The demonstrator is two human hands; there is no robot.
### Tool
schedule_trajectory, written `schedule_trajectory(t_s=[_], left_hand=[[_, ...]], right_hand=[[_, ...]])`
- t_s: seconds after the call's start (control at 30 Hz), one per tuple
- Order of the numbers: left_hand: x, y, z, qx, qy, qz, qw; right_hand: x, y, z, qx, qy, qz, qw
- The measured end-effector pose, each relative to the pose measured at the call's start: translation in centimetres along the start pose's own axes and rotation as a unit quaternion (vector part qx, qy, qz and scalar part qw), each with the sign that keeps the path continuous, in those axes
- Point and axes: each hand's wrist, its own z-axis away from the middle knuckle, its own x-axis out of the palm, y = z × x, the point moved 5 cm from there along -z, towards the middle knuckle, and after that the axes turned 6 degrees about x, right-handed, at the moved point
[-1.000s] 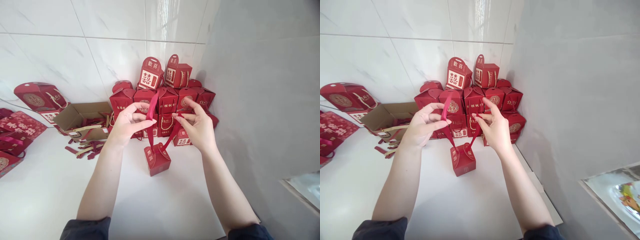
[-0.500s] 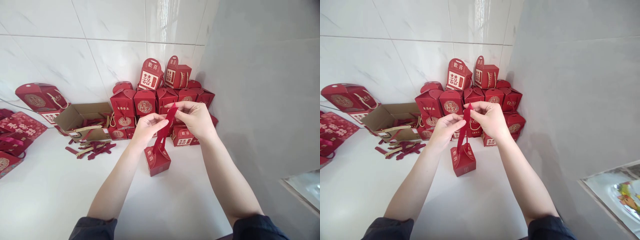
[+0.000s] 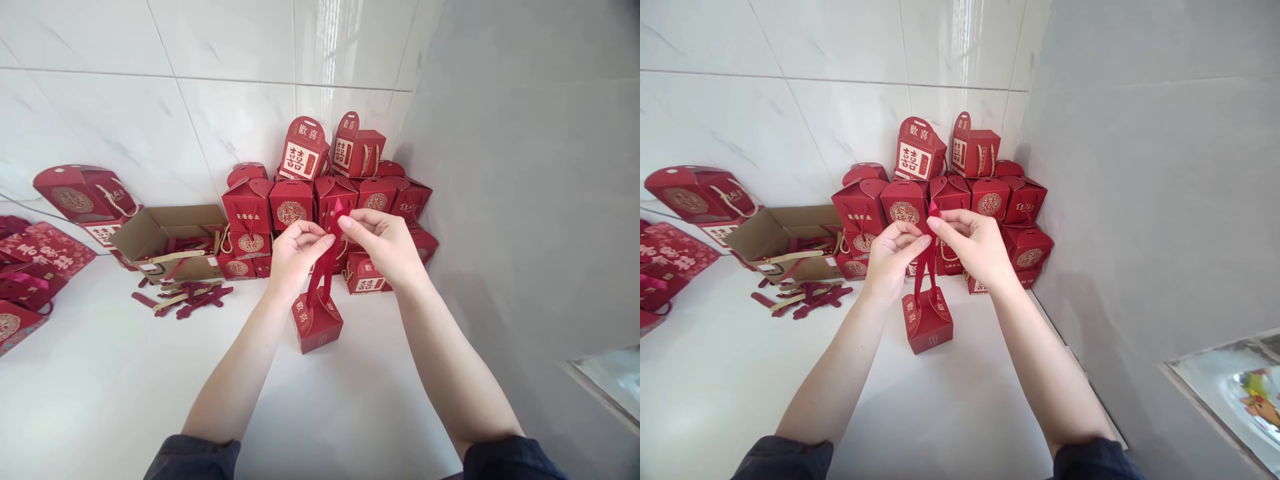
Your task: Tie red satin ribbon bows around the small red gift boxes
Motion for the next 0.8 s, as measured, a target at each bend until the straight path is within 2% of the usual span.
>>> schedule_trajectory(t_s=[0.07,0.13,0.2,0.23,0.3,0.4,0.5,0.53,0.6,0.8], left_hand=[[-0.1,0.3,0.1,0.016,-0.003,-0.029,0.999],[-0.7,0.3,-0.1,0.024,-0.031,-0.042,0.998],[-1.6,-0.5,-0.4,0.011,-0.119,-0.033,0.992],[-2.1,-1.1,-0.4,-0.007,-0.192,-0.022,0.981],[-3.0,-2.8,0.0,-0.05,-0.349,-0.004,0.936],[-4.8,-5.3,0.6,-0.095,-0.451,-0.054,0.886],[-5.2,-7.2,1.8,-0.132,-0.519,-0.098,0.839],[-5.2,-7.7,2.2,-0.143,-0.529,-0.101,0.83],[-5.3,-8.8,2.9,-0.165,-0.523,-0.095,0.831],[-6.5,-12.4,4.4,-0.202,-0.417,-0.043,0.885]], right_hand=[[0.1,0.2,0.0,0.001,-0.002,0.036,0.999],[0.1,0.2,0.0,-0.002,-0.001,0.063,0.998],[-0.1,0.0,0.1,-0.004,-0.001,0.066,0.998],[-0.1,-0.1,0.2,-0.006,-0.002,0.063,0.998],[-0.3,-0.3,0.3,-0.015,-0.006,0.058,0.998],[-0.3,-0.5,0.4,-0.023,-0.01,0.059,0.998],[-0.2,-0.5,0.5,-0.031,-0.006,0.06,0.998],[-0.2,-0.5,0.5,-0.035,-0.003,0.061,0.997],[-0.1,-0.6,0.6,-0.044,0.006,0.066,0.997],[0.1,-0.3,0.9,-0.047,0.014,0.068,0.997]])
